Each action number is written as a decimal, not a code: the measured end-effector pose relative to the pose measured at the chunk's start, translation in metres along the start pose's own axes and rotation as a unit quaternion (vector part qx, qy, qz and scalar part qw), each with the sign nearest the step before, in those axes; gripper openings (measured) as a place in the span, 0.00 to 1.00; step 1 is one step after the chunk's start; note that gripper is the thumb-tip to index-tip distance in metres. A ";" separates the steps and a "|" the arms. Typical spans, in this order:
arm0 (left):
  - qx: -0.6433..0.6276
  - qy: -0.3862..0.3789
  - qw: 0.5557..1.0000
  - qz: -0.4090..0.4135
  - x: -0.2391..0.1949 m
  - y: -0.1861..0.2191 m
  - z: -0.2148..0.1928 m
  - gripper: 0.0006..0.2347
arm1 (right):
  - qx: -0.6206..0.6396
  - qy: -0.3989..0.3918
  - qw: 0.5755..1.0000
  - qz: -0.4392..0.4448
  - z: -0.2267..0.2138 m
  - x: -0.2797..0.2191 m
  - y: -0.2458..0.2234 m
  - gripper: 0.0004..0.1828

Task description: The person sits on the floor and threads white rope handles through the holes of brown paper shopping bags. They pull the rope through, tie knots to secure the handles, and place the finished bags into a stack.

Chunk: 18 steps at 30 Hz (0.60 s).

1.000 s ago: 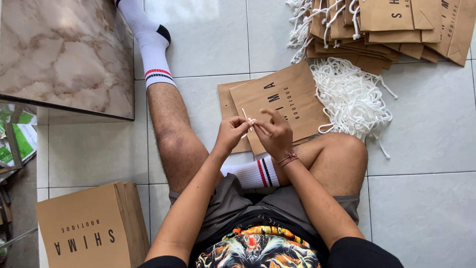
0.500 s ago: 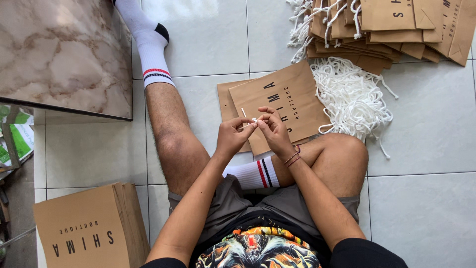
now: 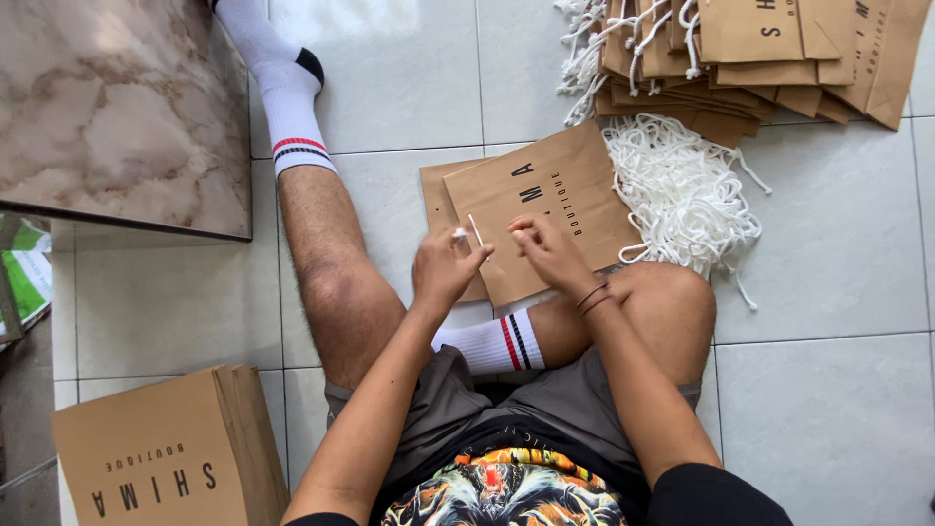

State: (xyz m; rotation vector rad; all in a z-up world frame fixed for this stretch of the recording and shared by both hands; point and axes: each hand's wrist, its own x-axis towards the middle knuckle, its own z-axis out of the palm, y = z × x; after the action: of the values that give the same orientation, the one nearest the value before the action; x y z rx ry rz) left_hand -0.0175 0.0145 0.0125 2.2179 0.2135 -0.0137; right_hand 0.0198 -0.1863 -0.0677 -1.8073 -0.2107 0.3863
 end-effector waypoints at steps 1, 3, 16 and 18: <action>-0.002 -0.003 1.000 0.000 0.000 -0.001 0.000 0.17 | -0.001 0.002 1.000 0.003 -0.024 -0.003 -0.014 0.10; 0.144 -0.037 0.989 -0.015 0.000 -0.004 -0.001 0.34 | -0.370 -0.006 0.927 0.067 -0.072 -0.009 -0.043 0.13; -0.262 -0.130 0.933 -0.209 0.016 -0.061 0.055 0.19 | -0.385 0.122 0.871 0.279 -0.133 -0.013 0.011 0.10; -0.347 -0.093 0.922 -0.146 0.009 -0.035 0.035 0.12 | -0.291 0.309 0.877 0.226 -0.136 -0.017 0.017 0.08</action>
State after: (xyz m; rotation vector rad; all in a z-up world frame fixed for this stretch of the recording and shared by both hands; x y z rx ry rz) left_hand -0.0121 0.0095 -0.0374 1.4508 0.3778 -0.2704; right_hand 0.0537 -0.3193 -0.0499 -2.4807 0.6228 0.0376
